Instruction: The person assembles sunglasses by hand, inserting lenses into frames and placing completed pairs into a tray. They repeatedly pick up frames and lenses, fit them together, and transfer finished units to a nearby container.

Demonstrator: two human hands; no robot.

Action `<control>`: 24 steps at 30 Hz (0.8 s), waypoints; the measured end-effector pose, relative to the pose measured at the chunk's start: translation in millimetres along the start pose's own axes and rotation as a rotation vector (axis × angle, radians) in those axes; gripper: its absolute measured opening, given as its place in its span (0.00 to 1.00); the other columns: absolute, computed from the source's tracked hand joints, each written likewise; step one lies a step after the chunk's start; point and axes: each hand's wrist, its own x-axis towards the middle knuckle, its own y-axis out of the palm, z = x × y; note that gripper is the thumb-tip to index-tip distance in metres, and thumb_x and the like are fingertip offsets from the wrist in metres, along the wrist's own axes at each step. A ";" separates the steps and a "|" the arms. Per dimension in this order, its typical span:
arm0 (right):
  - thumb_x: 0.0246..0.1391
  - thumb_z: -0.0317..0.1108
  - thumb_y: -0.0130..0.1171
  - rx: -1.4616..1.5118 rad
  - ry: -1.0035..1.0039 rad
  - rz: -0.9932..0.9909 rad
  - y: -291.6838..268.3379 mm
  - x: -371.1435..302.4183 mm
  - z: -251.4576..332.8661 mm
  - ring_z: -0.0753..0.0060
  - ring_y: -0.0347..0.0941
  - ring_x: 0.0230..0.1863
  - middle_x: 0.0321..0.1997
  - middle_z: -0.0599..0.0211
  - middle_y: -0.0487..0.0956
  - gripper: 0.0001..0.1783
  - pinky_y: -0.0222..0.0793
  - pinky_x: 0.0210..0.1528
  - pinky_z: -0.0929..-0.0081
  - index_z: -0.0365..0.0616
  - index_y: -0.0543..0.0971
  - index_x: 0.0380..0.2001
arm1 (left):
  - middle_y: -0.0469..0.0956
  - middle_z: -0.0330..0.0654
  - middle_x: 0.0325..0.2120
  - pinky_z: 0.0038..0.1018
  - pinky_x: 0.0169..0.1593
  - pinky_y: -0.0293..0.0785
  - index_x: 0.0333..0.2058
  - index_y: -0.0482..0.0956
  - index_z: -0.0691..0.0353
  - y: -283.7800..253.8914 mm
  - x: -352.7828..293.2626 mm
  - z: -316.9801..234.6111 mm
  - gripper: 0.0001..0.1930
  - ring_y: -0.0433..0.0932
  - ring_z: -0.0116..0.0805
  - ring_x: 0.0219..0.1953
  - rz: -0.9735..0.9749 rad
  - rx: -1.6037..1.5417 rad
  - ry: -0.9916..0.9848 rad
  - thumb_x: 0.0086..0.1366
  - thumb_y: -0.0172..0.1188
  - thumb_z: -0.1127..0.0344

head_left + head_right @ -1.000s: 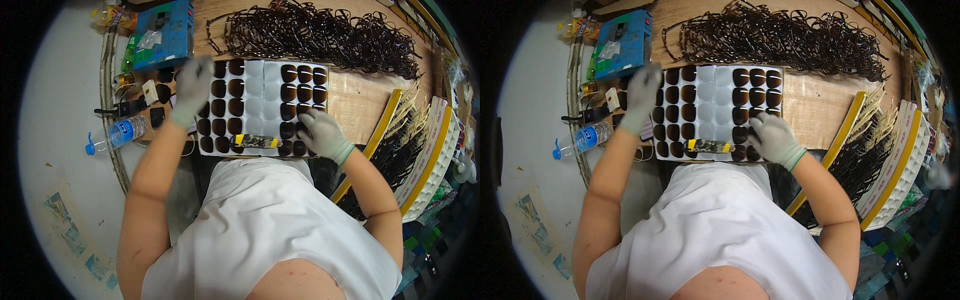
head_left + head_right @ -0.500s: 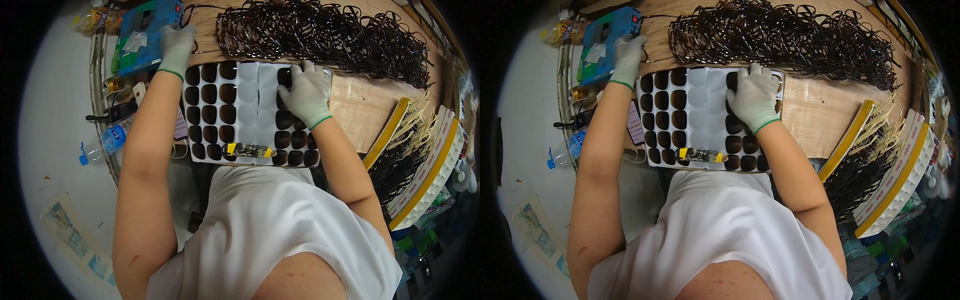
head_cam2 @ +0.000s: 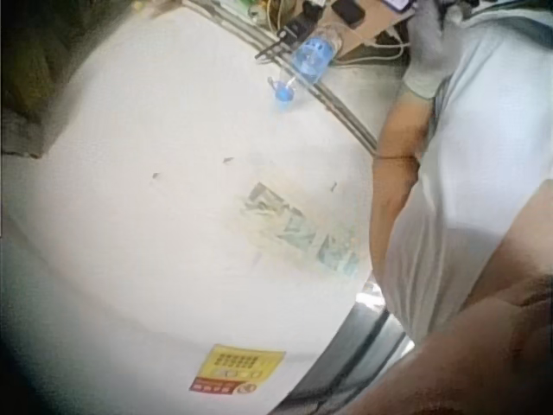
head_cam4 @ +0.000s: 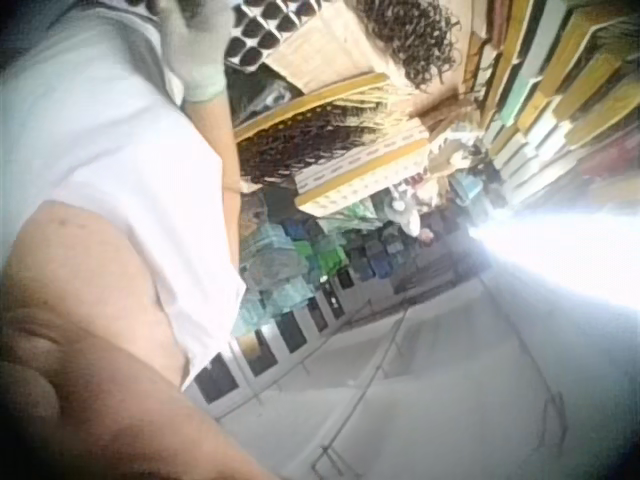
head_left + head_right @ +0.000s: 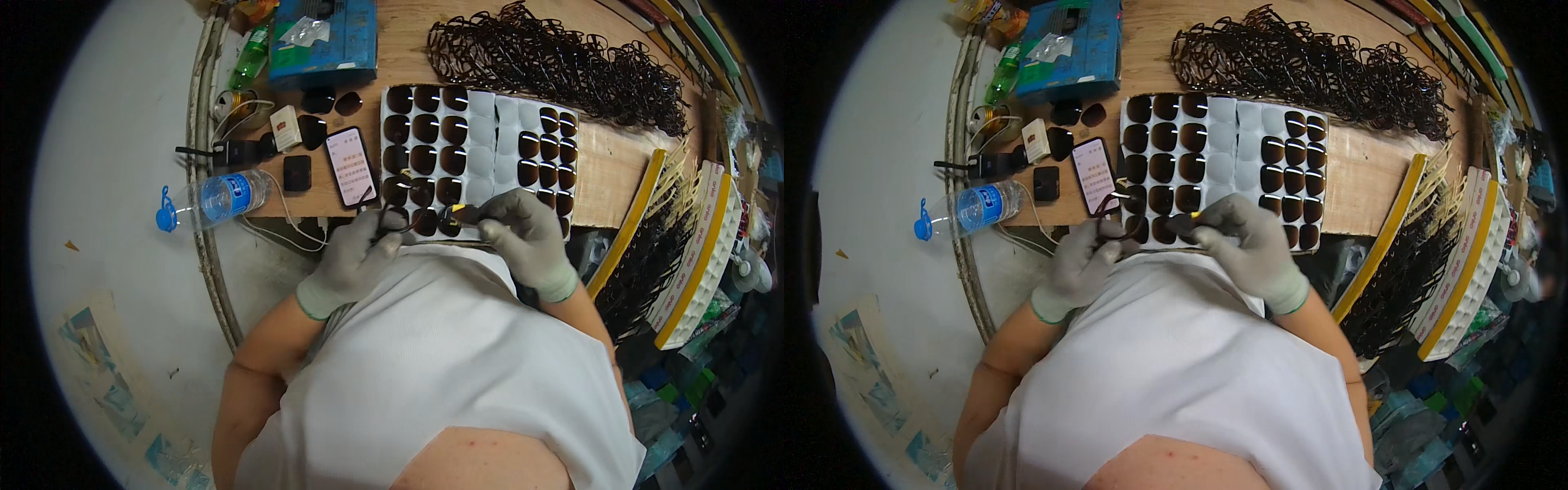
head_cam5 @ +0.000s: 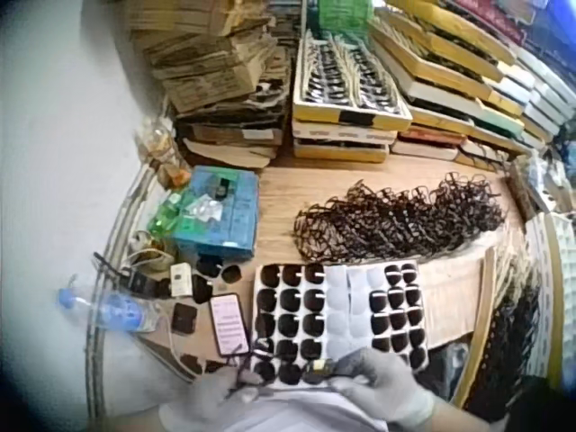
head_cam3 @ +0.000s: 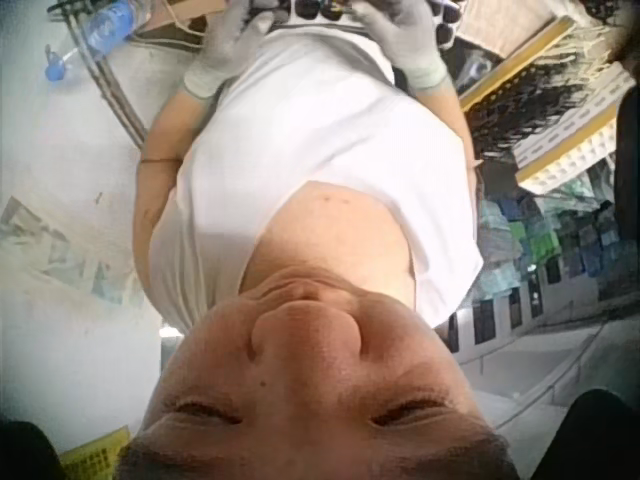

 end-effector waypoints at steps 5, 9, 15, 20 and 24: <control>0.58 0.22 0.63 -0.022 -0.267 -0.127 69.1 -8.8 7.0 0.73 0.82 0.42 0.41 0.56 0.84 0.16 0.78 0.46 0.77 0.31 0.78 0.49 | 0.83 0.42 0.36 0.25 0.43 0.78 0.55 0.71 0.70 8.8 -5.1 -8.8 0.15 0.81 0.28 0.37 0.153 -0.062 0.122 0.75 0.47 0.69; 0.61 0.24 0.62 0.096 -0.172 -0.137 74.7 -26.2 8.0 0.74 0.81 0.41 0.42 0.59 0.83 0.16 0.78 0.44 0.77 0.33 0.77 0.51 | 0.82 0.40 0.37 0.24 0.41 0.77 0.58 0.71 0.68 2.9 -10.5 -11.5 0.18 0.79 0.26 0.35 0.256 -0.100 0.060 0.77 0.47 0.63; 0.66 0.34 0.59 0.435 -0.084 -0.028 60.8 -46.7 7.0 0.73 0.78 0.39 0.41 0.60 0.81 0.15 0.77 0.44 0.74 0.31 0.76 0.47 | 0.81 0.39 0.32 0.22 0.36 0.76 0.52 0.74 0.67 9.4 -18.0 -39.3 0.17 0.79 0.25 0.31 0.362 -0.077 0.051 0.77 0.49 0.59; 0.65 0.39 0.62 0.491 -0.058 0.160 23.8 -61.1 6.0 0.72 0.78 0.41 0.41 0.60 0.81 0.17 0.76 0.44 0.73 0.30 0.81 0.40 | 0.83 0.41 0.30 0.24 0.37 0.78 0.49 0.75 0.69 30.4 -24.1 -73.6 0.16 0.81 0.26 0.31 0.381 -0.158 0.003 0.77 0.50 0.60; 0.62 0.41 0.65 0.459 -0.111 0.268 -5.1 -72.1 24.2 0.72 0.78 0.39 0.39 0.61 0.82 0.19 0.76 0.44 0.73 0.30 0.82 0.37 | 0.83 0.41 0.30 0.26 0.39 0.79 0.50 0.76 0.68 41.1 -23.4 -117.6 0.17 0.83 0.29 0.32 0.414 0.008 0.051 0.77 0.47 0.60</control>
